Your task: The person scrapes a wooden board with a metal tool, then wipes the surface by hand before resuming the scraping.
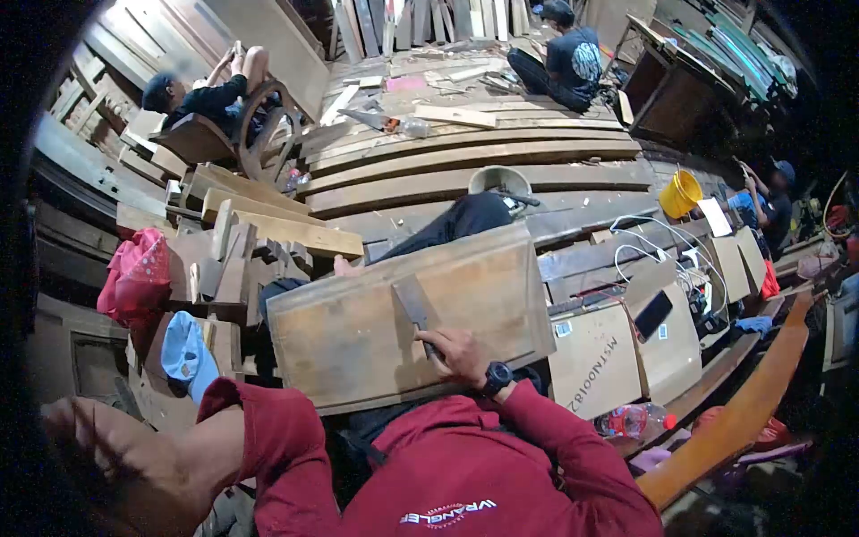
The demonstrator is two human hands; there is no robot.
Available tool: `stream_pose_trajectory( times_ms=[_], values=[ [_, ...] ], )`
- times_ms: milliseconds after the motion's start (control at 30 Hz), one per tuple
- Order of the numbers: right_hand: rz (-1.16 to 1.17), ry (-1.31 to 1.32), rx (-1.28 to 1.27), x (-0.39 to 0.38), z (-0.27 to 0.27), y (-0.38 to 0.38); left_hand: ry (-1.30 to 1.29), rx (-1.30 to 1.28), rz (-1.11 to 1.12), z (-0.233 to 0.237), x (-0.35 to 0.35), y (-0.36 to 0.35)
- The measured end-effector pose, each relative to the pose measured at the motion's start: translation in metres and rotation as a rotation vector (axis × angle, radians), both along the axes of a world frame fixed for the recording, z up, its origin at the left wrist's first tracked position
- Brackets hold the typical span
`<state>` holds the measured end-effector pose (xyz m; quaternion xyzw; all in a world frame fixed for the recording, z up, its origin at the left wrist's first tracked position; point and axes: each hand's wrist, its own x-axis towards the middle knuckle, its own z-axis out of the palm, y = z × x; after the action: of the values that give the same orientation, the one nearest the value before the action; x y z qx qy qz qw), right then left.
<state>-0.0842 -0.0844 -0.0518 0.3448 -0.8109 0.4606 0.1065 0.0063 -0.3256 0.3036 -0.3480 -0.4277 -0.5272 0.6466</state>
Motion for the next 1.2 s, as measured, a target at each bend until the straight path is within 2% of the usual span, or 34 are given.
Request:
stream_pose_trajectory(
  times_ms=[100,200,333,500,600,867,1200],
  values=[
    [0.033,0.050,-0.010,0.004,-0.007,0.000,-0.008,-0.006,0.012,0.002,0.003,0.003],
    [0.065,-0.015,0.088,0.004,-0.008,-0.001,0.001,0.005,0.010,0.004,0.002,0.009],
    [0.030,0.057,-0.038,0.002,-0.002,0.001,0.028,0.010,0.017,0.005,0.007,0.011],
    [0.085,0.072,0.119,0.003,0.002,-0.004,0.060,0.022,0.033,0.008,0.013,0.014],
    [0.076,0.059,0.129,0.000,-0.001,-0.002,0.077,0.035,0.026,0.007,0.011,0.014],
    [0.026,-0.048,0.031,0.000,-0.008,-0.007,0.077,0.038,0.022,0.004,0.011,0.013],
    [0.036,-0.023,0.032,-0.004,0.002,-0.007,0.085,0.052,0.083,0.002,0.011,0.020]
  ],
)
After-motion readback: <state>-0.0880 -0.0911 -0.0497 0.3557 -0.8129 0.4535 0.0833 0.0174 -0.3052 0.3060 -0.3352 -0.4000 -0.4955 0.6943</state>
